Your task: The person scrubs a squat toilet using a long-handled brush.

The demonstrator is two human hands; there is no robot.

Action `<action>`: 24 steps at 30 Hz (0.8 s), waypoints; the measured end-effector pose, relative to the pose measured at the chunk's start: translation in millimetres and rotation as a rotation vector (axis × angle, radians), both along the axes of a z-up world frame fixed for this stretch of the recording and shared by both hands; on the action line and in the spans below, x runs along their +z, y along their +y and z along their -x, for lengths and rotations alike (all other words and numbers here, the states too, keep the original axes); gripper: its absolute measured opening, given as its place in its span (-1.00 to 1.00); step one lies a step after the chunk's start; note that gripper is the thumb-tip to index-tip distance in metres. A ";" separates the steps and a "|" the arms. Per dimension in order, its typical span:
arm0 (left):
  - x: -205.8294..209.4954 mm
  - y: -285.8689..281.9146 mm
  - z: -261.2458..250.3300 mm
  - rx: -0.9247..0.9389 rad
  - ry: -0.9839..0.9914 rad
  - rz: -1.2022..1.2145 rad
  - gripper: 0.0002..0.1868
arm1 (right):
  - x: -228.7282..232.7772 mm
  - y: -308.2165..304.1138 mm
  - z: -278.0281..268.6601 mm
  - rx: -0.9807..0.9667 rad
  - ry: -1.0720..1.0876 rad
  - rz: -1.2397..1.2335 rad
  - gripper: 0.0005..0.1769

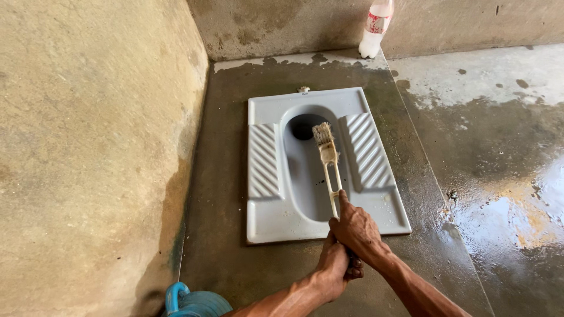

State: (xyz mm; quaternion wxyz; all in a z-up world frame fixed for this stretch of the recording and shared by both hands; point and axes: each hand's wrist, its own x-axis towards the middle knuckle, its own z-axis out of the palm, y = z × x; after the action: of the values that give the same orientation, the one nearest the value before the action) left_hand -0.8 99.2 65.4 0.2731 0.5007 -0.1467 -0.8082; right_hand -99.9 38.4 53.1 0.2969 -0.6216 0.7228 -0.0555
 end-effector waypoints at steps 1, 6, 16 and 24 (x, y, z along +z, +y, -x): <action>-0.2 1.1 0.8 -0.013 0.008 0.025 -0.44 | 5.5 1.5 0.8 -0.008 0.006 0.002 -0.08; -5.5 3.4 16.0 -0.066 0.036 0.009 -0.53 | 13.9 6.3 16.0 -0.022 0.079 -0.003 -0.09; -15.6 26.9 33.8 -0.179 0.101 -0.122 -0.29 | -15.3 30.5 36.8 0.023 0.195 -0.092 -0.10; -18.0 -58.1 19.7 -0.115 0.141 0.055 -0.52 | -21.1 -59.7 23.5 -0.059 0.014 -0.044 -0.13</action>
State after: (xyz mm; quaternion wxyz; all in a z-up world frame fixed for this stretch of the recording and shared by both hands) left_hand -20.4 41.1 47.4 0.2496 0.4255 -0.1778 -0.8515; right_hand -123.4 -21.3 32.0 0.3035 -0.5937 0.7440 -0.0438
